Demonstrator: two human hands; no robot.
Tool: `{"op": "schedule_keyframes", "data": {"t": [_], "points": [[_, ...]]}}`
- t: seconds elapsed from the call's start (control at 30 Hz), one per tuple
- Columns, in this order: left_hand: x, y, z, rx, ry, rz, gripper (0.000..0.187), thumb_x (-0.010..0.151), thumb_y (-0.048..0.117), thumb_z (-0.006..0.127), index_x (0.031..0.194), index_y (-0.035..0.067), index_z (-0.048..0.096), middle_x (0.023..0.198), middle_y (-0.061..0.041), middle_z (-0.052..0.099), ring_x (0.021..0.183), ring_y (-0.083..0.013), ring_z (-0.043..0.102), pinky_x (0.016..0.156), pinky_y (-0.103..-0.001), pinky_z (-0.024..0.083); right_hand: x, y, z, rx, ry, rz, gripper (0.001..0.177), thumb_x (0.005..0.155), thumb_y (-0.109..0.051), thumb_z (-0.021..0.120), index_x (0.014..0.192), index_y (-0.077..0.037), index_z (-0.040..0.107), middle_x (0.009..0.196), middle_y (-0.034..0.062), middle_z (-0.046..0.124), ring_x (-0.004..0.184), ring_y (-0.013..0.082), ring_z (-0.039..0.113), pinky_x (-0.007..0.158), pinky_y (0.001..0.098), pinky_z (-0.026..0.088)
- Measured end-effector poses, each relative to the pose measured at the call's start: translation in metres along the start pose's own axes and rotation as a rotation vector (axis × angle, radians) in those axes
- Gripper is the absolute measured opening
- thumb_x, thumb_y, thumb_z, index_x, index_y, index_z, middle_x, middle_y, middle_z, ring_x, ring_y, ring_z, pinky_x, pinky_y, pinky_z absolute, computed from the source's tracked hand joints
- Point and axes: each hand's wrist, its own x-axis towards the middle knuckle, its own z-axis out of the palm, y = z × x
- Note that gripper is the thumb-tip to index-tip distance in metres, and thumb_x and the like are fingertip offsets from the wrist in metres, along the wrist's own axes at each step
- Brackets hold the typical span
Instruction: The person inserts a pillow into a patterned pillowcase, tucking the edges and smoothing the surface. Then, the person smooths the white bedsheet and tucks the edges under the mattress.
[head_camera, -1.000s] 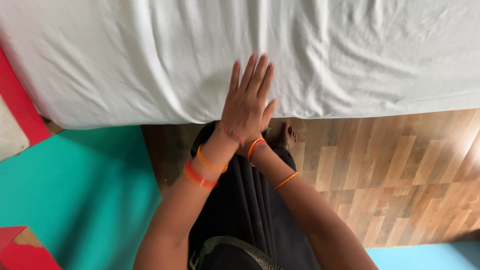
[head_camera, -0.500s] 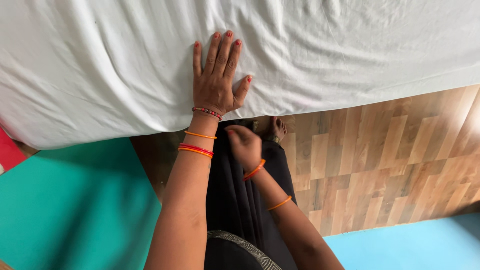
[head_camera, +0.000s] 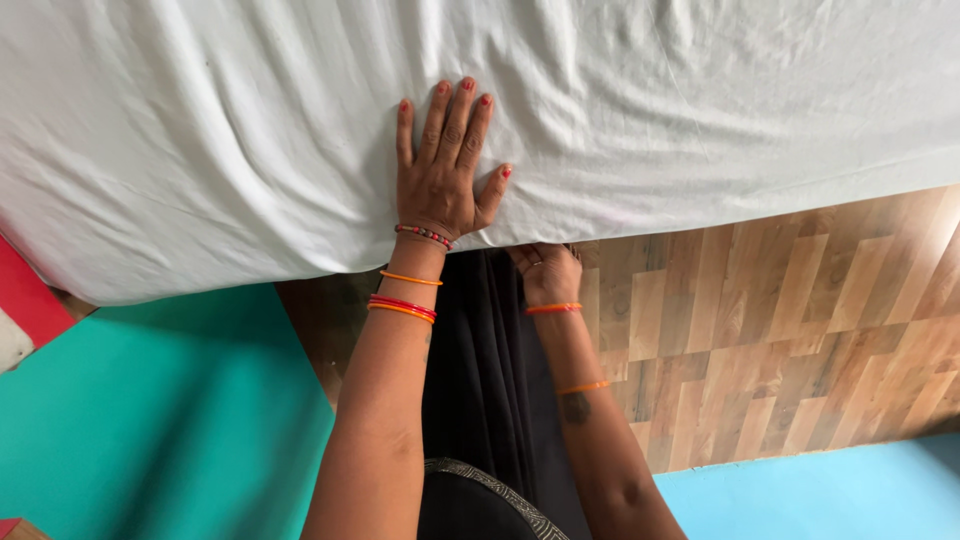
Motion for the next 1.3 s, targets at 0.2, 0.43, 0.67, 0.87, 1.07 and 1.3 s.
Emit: {"op": "schedule_keyframes", "data": {"t": [0.2,0.43,0.67,0.87,1.07,1.3], "points": [[-0.001,0.0,0.001,-0.011,0.015,0.003,0.066,0.11,0.052,0.043,0.163,0.015,0.035,0.17,-0.006,0.03,0.159,-0.0249,0.024,0.131,-0.058,0.01,0.004,-0.005,-0.005,-0.017,0.023,-0.101,0.03,0.092,0.005,0.058,0.12,0.014,0.052,0.11,0.0247,0.065,0.091,0.0347,0.071,0.083,0.0532,0.065],[-0.002,0.0,0.002,-0.004,0.01,-0.007,0.066,0.11,0.053,0.043,0.163,0.015,0.036,0.169,-0.006,0.031,0.158,-0.0247,0.026,0.13,-0.057,0.011,0.042,0.016,-0.013,-0.135,0.114,-0.378,0.014,0.092,0.0,0.067,0.097,0.01,0.059,0.077,0.0154,0.063,0.053,0.0225,0.057,0.043,0.0378,0.044],[0.002,0.001,-0.001,0.006,0.03,-0.001,0.066,0.109,0.052,0.043,0.163,0.015,0.036,0.169,-0.007,0.031,0.158,-0.0252,0.026,0.13,-0.057,0.012,0.041,0.023,-0.032,-1.16,0.276,-0.8,0.018,0.09,-0.01,0.071,0.081,0.006,0.07,0.075,0.0147,0.074,0.068,0.0288,0.071,0.063,0.0483,0.055],[-0.001,0.0,0.002,-0.001,0.009,-0.002,0.066,0.109,0.052,0.043,0.163,0.014,0.036,0.169,-0.007,0.031,0.158,-0.0261,0.025,0.13,-0.058,0.012,-0.053,-0.002,0.001,-1.991,-0.204,-1.321,0.056,0.088,-0.019,0.069,0.137,0.004,0.057,0.142,0.0227,0.058,0.14,0.0445,0.047,0.121,0.0605,0.025],[-0.001,0.001,0.002,0.021,0.031,0.001,0.066,0.11,0.052,0.043,0.164,0.015,0.035,0.169,-0.007,0.031,0.158,-0.0256,0.025,0.13,-0.057,0.012,-0.047,-0.023,0.01,-2.113,-0.42,-0.931,0.068,0.081,-0.025,0.07,0.14,0.004,0.051,0.142,0.0259,0.052,0.141,0.044,0.041,0.121,0.0634,0.016],[0.0,0.005,-0.001,0.045,0.03,-0.011,0.066,0.11,0.053,0.04,0.164,0.014,0.035,0.169,-0.008,0.031,0.158,-0.0261,0.026,0.13,-0.058,0.013,-0.033,-0.033,0.012,-2.245,-0.48,-0.854,0.07,0.078,-0.013,0.067,0.144,0.002,0.05,0.142,0.0257,0.054,0.139,0.0396,0.047,0.125,0.0569,0.02]]}}
